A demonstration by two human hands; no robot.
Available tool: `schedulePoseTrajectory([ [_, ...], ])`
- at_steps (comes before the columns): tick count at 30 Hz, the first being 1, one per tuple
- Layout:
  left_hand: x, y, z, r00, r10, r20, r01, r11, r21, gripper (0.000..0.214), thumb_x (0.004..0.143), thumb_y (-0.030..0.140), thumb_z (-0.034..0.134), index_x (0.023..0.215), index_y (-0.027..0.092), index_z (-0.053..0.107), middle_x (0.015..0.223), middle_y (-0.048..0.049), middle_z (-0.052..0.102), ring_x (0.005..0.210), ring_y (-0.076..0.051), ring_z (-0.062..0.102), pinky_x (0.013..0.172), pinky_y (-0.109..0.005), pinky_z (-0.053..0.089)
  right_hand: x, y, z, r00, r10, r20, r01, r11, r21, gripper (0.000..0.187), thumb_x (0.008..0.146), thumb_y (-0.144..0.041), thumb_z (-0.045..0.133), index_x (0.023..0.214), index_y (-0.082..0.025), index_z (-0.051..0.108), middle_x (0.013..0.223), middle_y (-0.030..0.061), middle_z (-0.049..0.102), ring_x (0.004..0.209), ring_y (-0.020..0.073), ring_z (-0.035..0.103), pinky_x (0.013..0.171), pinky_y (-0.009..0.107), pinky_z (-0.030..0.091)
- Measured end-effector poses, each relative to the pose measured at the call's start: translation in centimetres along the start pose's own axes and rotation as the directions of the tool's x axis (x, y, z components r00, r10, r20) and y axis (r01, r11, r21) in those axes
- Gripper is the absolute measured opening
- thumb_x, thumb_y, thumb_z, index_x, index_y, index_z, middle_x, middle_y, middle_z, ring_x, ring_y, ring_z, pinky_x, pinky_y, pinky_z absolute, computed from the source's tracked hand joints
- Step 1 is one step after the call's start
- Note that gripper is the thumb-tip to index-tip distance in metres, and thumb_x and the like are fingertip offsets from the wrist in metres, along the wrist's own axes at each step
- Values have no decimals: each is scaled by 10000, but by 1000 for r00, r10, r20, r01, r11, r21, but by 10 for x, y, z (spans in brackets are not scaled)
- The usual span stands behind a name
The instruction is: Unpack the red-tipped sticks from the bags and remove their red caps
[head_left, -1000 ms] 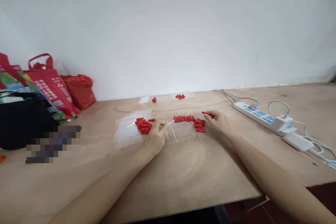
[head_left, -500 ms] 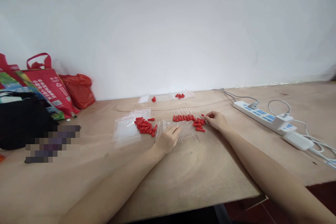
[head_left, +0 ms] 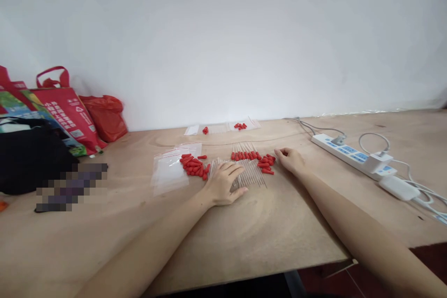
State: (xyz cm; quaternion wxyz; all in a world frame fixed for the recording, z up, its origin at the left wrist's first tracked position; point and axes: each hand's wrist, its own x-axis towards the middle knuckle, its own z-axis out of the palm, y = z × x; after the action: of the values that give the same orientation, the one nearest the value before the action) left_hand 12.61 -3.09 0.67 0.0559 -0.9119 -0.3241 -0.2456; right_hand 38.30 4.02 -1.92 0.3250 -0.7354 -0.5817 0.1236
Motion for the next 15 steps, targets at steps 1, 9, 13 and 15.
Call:
schedulePoseTrajectory([
  [1, 1, -2, -4, 998, 45, 50, -45, 999, 4, 456, 750, 382, 525, 1165, 199, 479, 1165, -84, 550, 1132, -239, 439, 975, -451, 291, 0, -1, 0, 1000, 0, -11, 0, 1000, 6, 347, 767, -463, 415, 788, -212, 654, 803, 50, 669, 801, 229, 576, 689, 328, 329],
  [9, -2, -14, -4, 985, 31, 169, -43, 997, 68, 360, 832, 377, 425, 1148, 220, 501, 1173, -67, 556, 1206, -216, 375, 1022, -501, 162, -6, -20, -4, 987, -119, -109, 123, 992, 27, 263, 754, -393, 444, 724, -223, 642, 730, 22, 656, 777, 205, 559, 806, 391, 265],
  [13, -3, -12, -1, 989, -48, 142, 30, 992, 125, 364, 825, 389, 438, 1115, 188, 528, 1139, -100, 569, 1166, -246, 416, 1006, -541, 158, -10, -42, 0, 960, -270, 81, 275, 960, -57, 243, 729, -418, 489, 720, -243, 657, 733, 15, 664, 794, 211, 558, 818, 422, 245],
  [15, -4, -10, -2, 989, -69, 129, 51, 989, 139, 361, 824, 391, 441, 1107, 186, 534, 1124, -105, 575, 1148, -255, 429, 998, -555, 161, -11, -54, 2, 945, -300, 128, 314, 943, -108, 278, 722, -459, 493, 740, -242, 665, 733, 30, 665, 816, 226, 553, 809, 429, 252],
])
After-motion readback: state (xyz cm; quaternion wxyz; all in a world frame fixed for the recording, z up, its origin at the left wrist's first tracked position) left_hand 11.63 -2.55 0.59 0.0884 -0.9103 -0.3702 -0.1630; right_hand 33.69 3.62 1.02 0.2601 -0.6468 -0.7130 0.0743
